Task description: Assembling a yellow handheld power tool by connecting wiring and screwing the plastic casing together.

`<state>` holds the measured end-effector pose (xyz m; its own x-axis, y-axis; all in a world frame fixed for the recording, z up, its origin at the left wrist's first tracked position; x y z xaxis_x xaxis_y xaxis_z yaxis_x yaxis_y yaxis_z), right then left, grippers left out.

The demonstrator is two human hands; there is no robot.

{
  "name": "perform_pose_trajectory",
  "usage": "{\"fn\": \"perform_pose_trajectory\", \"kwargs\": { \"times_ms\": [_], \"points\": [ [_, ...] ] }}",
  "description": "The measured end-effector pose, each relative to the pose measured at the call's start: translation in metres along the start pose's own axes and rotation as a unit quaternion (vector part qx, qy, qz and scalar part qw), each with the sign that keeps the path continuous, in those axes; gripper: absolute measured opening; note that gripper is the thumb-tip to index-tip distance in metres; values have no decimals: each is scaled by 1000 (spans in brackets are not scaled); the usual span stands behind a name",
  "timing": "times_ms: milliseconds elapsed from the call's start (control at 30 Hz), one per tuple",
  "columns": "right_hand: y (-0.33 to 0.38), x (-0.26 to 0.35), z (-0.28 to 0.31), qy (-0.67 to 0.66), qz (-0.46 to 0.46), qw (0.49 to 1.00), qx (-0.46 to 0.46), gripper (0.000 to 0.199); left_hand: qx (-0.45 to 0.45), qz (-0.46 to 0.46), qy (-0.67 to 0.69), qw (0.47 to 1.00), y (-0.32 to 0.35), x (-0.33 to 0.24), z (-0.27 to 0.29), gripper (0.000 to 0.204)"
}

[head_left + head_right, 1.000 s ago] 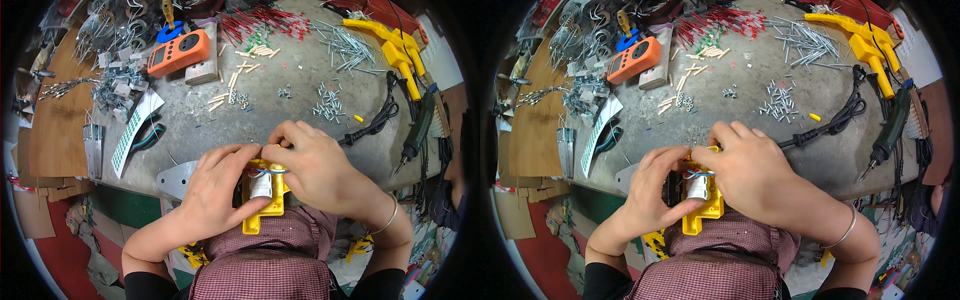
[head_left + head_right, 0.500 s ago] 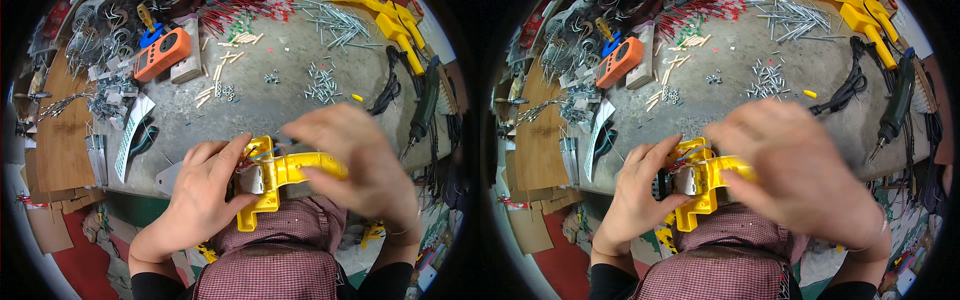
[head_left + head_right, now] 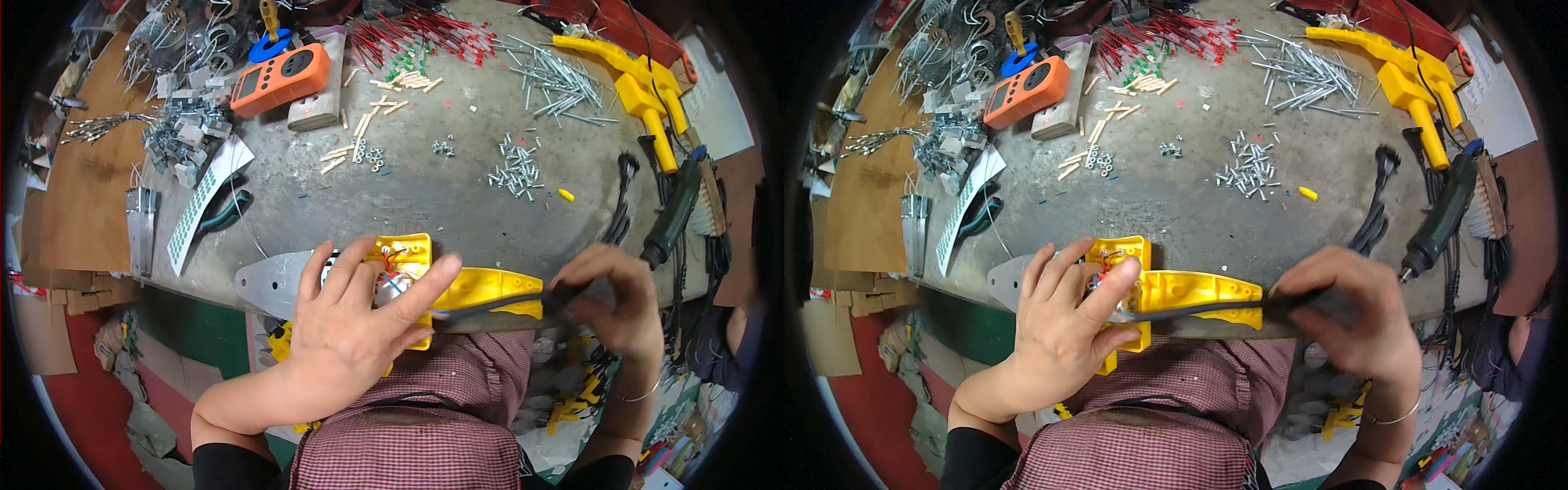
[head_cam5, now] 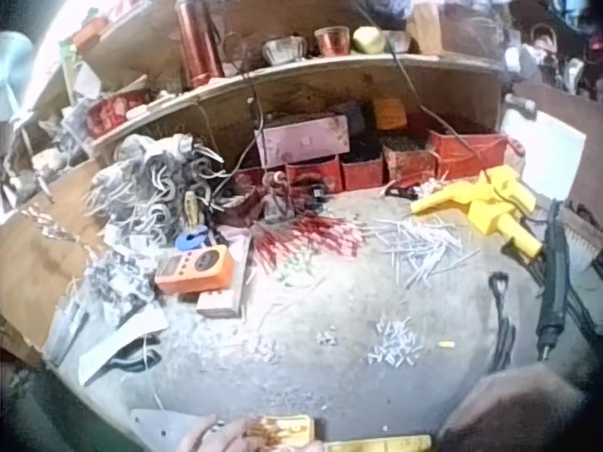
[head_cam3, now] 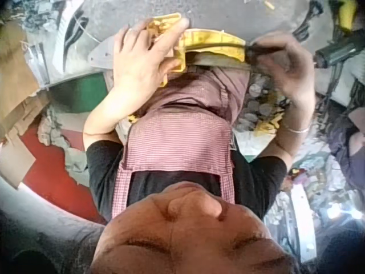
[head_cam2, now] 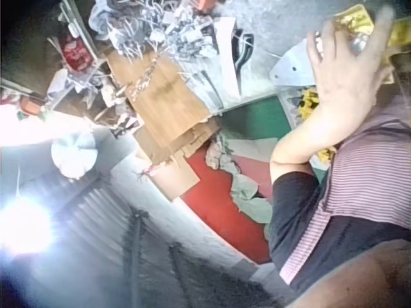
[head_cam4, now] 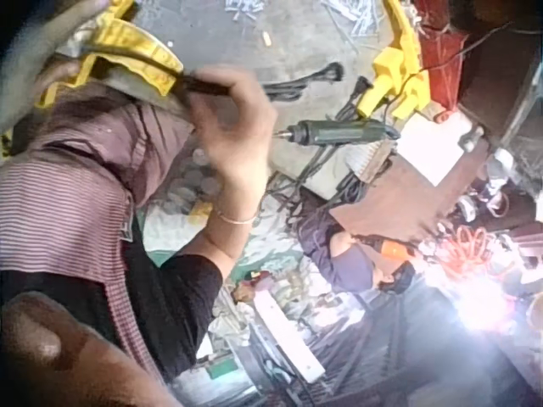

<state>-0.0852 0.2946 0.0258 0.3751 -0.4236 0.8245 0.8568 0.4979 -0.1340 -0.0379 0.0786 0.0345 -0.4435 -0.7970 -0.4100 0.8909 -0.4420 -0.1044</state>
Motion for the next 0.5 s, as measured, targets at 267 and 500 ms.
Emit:
{"fn": "perform_pose_trajectory", "kwargs": {
  "times_ms": [267,500],
  "points": [
    [-4,12,-11,43,29,998,17,28,36,33,163,985,0,15,-1,42],
    [-6,11,-11,77,12,997,24,28,-40,64,217,973,2,22,-7,18]
  ]
}}
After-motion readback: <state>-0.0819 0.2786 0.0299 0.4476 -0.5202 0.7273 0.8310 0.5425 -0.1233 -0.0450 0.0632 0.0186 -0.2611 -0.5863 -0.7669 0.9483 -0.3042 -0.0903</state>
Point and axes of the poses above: each hand's wrist, its own y-axis away from the middle knuckle, its own z-axis out of the back of the hand, x = y × z, the point moved 9 cm from there along -y, towards the middle knuckle, and after that the axes turned 8 degrees about y, right-handed, at the moved point
